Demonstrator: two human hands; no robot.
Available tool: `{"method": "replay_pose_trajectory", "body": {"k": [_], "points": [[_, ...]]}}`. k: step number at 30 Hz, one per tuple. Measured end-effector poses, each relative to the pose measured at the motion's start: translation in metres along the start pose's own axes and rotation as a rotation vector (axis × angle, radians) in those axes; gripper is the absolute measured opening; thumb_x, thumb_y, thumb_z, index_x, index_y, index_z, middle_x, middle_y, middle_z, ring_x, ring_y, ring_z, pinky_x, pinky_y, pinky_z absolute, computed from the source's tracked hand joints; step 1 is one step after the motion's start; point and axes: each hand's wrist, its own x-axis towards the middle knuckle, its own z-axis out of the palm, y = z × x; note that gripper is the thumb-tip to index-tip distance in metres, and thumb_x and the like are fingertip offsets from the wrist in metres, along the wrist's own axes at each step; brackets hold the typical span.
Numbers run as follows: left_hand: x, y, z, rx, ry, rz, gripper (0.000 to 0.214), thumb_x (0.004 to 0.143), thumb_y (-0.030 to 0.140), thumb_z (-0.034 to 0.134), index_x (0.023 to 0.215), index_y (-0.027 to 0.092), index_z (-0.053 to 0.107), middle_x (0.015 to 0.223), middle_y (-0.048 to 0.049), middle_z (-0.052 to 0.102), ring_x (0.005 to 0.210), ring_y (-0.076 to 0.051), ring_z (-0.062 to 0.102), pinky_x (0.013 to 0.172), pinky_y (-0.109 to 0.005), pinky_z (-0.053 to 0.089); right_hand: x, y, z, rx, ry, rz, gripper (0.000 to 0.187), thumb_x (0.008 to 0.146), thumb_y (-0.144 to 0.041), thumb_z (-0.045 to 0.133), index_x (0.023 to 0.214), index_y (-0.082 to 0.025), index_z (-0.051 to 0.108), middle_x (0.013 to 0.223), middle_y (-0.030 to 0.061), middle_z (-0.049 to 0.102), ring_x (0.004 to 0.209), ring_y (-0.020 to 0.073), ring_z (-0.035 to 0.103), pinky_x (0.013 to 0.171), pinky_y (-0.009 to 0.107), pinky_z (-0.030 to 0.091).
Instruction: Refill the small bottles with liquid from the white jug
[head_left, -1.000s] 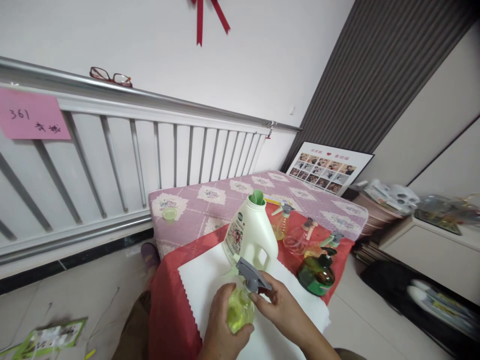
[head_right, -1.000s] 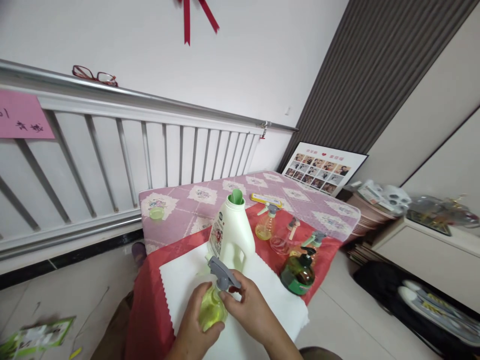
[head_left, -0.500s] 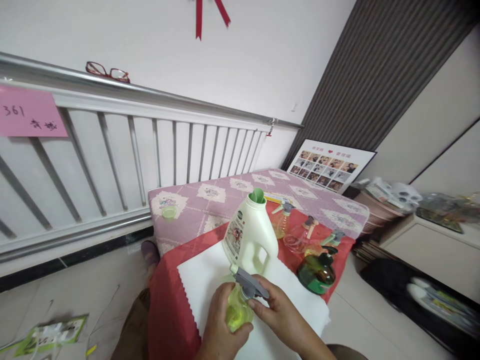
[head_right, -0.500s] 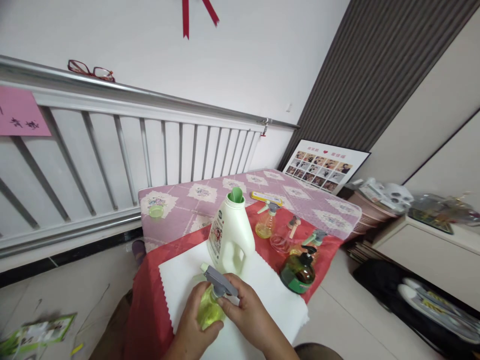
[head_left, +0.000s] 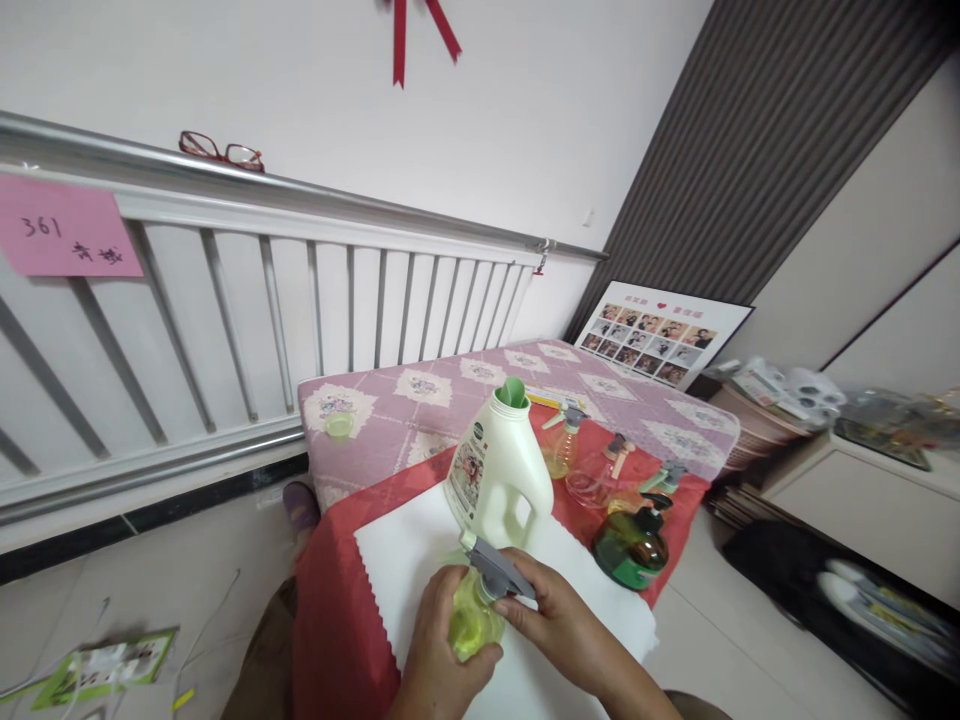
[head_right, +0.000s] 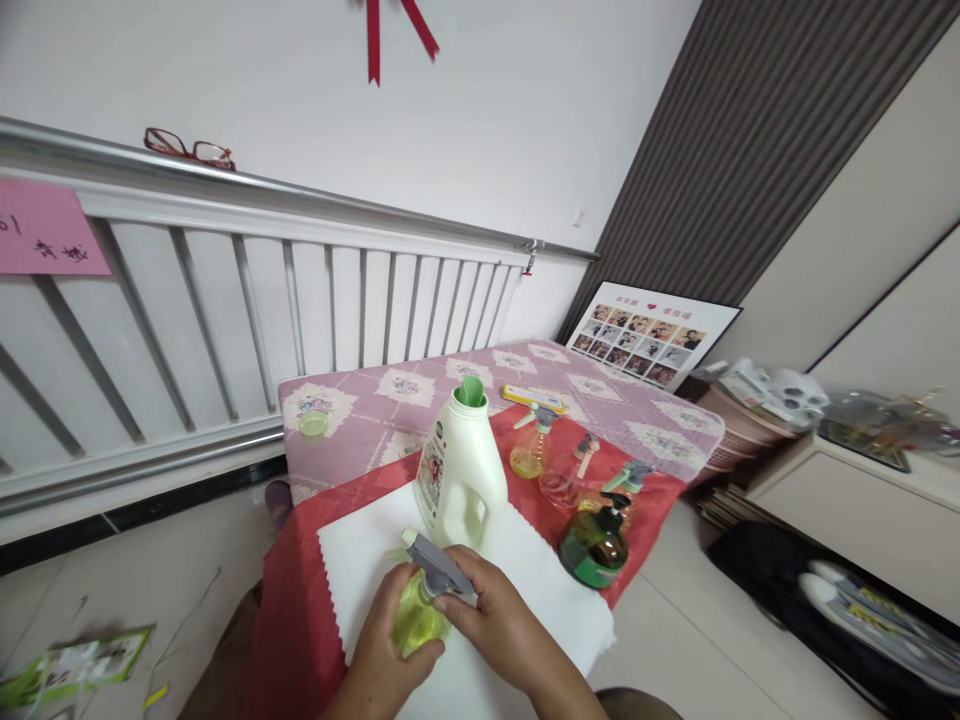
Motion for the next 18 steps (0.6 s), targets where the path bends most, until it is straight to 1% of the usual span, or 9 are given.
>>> {"method": "replay_pose_trajectory", "body": {"k": [5, 10, 15, 18], "points": [[0.001, 0.004, -0.002, -0.007, -0.020, -0.027, 0.075, 0.061, 0.017, 0.068, 0.132, 0.019, 0.044, 0.141, -0.0137, 0.051, 0.136, -0.032, 0.043, 0.116, -0.048, 0.034, 0.002, -0.004, -0.003, -0.012, -0.021, -0.011, 0.014, 0.088, -0.030, 0.061, 0.098, -0.023, 0.066, 0.094, 0.0029, 0.067, 0.088, 0.0199, 0.062, 0.081, 0.032, 0.051], [0.000, 0.005, -0.002, 0.009, -0.004, -0.006, 0.074, 0.061, 0.017, 0.067, 0.131, 0.019, 0.044, 0.136, -0.0134, 0.053, 0.132, -0.031, 0.046, 0.114, -0.048, 0.036, 0.004, -0.009, -0.006, -0.020, -0.054, -0.019, 0.016, 0.088, -0.031, 0.061, 0.101, -0.024, 0.067, 0.094, 0.0025, 0.067, 0.089, 0.0206, 0.063, 0.081, 0.032, 0.050], [0.000, 0.007, -0.003, 0.008, -0.029, -0.035, 0.074, 0.062, 0.019, 0.069, 0.132, 0.018, 0.045, 0.133, -0.0141, 0.055, 0.130, -0.033, 0.049, 0.112, -0.052, 0.038, 0.006, -0.011, -0.008, -0.071, -0.122, -0.005, 0.014, 0.088, -0.032, 0.061, 0.097, -0.023, 0.067, 0.099, 0.0045, 0.066, 0.095, 0.0222, 0.062, 0.086, 0.033, 0.047], [0.001, 0.003, -0.002, 0.005, -0.025, -0.018, 0.075, 0.061, 0.019, 0.069, 0.131, 0.018, 0.046, 0.136, -0.0148, 0.053, 0.131, -0.033, 0.048, 0.114, -0.053, 0.036, 0.006, -0.008, -0.005, -0.059, -0.114, 0.015, 0.014, 0.088, -0.029, 0.062, 0.098, -0.022, 0.066, 0.097, 0.0049, 0.065, 0.094, 0.0225, 0.061, 0.086, 0.033, 0.045]]}}
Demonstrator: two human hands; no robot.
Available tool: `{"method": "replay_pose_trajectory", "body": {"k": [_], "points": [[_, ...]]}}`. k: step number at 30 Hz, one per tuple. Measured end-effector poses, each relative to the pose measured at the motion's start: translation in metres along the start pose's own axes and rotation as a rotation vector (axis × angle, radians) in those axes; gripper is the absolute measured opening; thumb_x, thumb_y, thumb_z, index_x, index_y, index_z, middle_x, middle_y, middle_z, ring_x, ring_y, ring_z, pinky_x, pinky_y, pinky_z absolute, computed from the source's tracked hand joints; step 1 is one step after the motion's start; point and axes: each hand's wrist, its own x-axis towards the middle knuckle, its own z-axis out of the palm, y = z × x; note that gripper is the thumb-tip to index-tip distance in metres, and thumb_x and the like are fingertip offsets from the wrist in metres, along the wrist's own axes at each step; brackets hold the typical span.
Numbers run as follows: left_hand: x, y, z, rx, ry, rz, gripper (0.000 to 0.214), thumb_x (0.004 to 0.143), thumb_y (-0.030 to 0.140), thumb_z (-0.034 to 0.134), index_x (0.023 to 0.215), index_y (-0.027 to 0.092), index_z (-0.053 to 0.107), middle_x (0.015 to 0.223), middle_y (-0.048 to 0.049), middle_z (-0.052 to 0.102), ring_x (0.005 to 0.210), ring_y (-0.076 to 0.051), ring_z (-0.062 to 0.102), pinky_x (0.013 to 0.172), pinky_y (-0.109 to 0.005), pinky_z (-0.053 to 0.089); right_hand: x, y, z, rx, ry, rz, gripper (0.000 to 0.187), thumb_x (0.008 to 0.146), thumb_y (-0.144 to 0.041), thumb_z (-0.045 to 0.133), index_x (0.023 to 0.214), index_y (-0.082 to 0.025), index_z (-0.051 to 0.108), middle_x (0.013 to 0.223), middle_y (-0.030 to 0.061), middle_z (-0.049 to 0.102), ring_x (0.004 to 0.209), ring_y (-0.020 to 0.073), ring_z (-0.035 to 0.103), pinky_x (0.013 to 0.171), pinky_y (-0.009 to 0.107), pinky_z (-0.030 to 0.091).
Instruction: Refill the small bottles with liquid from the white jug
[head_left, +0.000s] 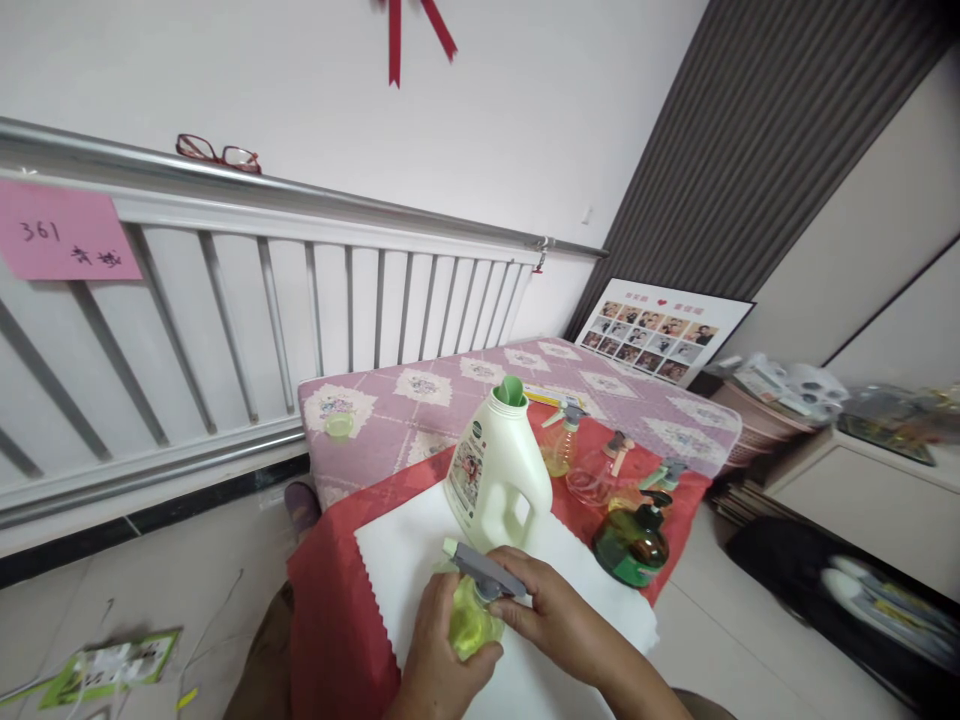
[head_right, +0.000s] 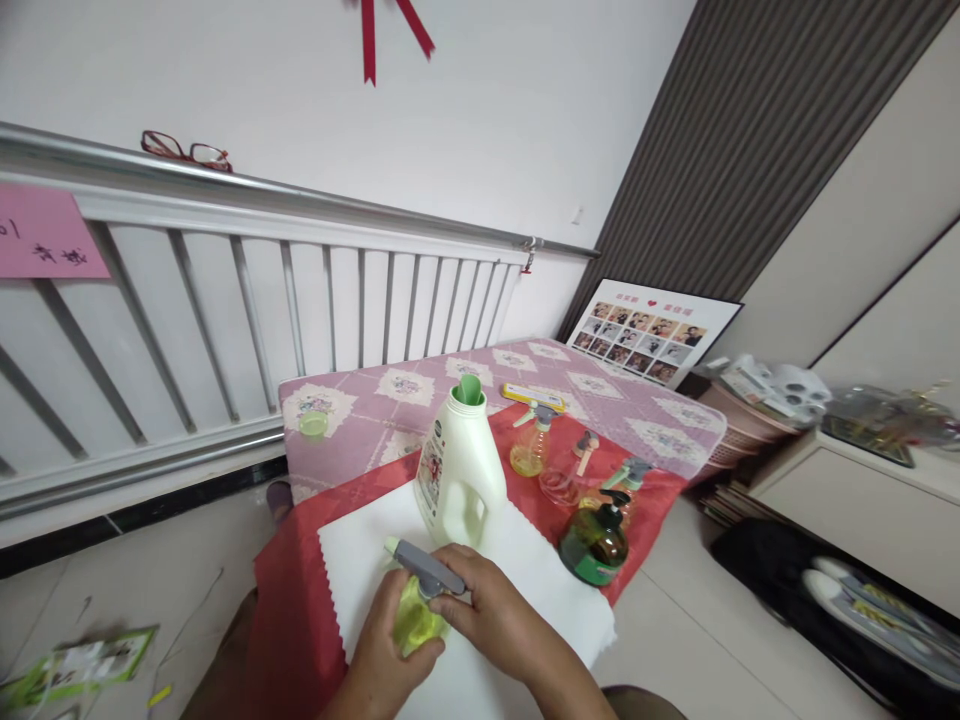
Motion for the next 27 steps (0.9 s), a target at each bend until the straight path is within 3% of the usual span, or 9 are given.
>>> {"method": "replay_pose_trajectory", "body": {"k": [5, 10, 20, 23, 25, 27], "points": [[-0.002, -0.003, 0.001, -0.002, 0.011, 0.028, 0.078, 0.061, 0.015, 0.067, 0.134, 0.020, 0.041, 0.143, -0.0148, 0.049, 0.136, -0.033, 0.043, 0.117, -0.053, 0.033, -0.003, 0.012, 0.017, 0.053, 0.168, 0.004, 0.013, 0.083, -0.029, 0.064, 0.093, -0.020, 0.063, 0.091, 0.0036, 0.063, 0.086, 0.0218, 0.059, 0.077, 0.031, 0.044], [-0.002, 0.005, -0.001, 0.009, 0.001, 0.041, 0.076, 0.063, 0.014, 0.064, 0.135, 0.020, 0.038, 0.141, -0.0142, 0.051, 0.134, -0.030, 0.046, 0.115, -0.050, 0.036, -0.007, 0.021, 0.031, 0.123, 0.257, 0.016, 0.017, 0.082, -0.027, 0.064, 0.097, -0.021, 0.063, 0.096, 0.0043, 0.064, 0.090, 0.0221, 0.060, 0.080, 0.032, 0.046], [0.000, -0.002, 0.002, 0.048, 0.018, 0.062, 0.076, 0.063, 0.016, 0.065, 0.134, 0.015, 0.038, 0.144, -0.0198, 0.047, 0.137, -0.034, 0.043, 0.116, -0.053, 0.034, -0.008, 0.010, 0.024, 0.056, 0.248, 0.032, 0.020, 0.077, -0.019, 0.061, 0.097, -0.017, 0.064, 0.091, 0.0042, 0.064, 0.085, 0.0215, 0.061, 0.075, 0.031, 0.046], [0.000, 0.000, 0.001, 0.052, 0.004, 0.034, 0.076, 0.063, 0.016, 0.064, 0.134, 0.014, 0.038, 0.145, -0.0215, 0.046, 0.138, -0.035, 0.041, 0.117, -0.055, 0.032, -0.007, 0.008, 0.021, 0.057, 0.215, 0.039, 0.031, 0.076, -0.015, 0.060, 0.107, -0.018, 0.064, 0.099, 0.0055, 0.066, 0.090, 0.0219, 0.061, 0.080, 0.032, 0.046], [0.000, 0.002, -0.001, 0.054, 0.000, 0.027, 0.076, 0.063, 0.017, 0.063, 0.135, 0.013, 0.039, 0.145, -0.0219, 0.045, 0.139, -0.036, 0.041, 0.117, -0.056, 0.032, -0.007, 0.008, 0.019, 0.042, 0.193, -0.002, 0.037, 0.077, -0.013, 0.060, 0.114, -0.020, 0.061, 0.104, 0.0054, 0.065, 0.095, 0.0214, 0.060, 0.084, 0.032, 0.046], [0.000, 0.002, -0.002, 0.058, -0.009, 0.031, 0.076, 0.063, 0.017, 0.063, 0.135, 0.013, 0.039, 0.145, -0.0222, 0.045, 0.139, -0.036, 0.041, 0.117, -0.056, 0.032, -0.008, 0.010, 0.017, 0.014, 0.163, -0.059, 0.030, 0.080, -0.013, 0.059, 0.108, -0.021, 0.063, 0.099, 0.0035, 0.062, 0.092, 0.0198, 0.059, 0.083, 0.030, 0.046]]}}
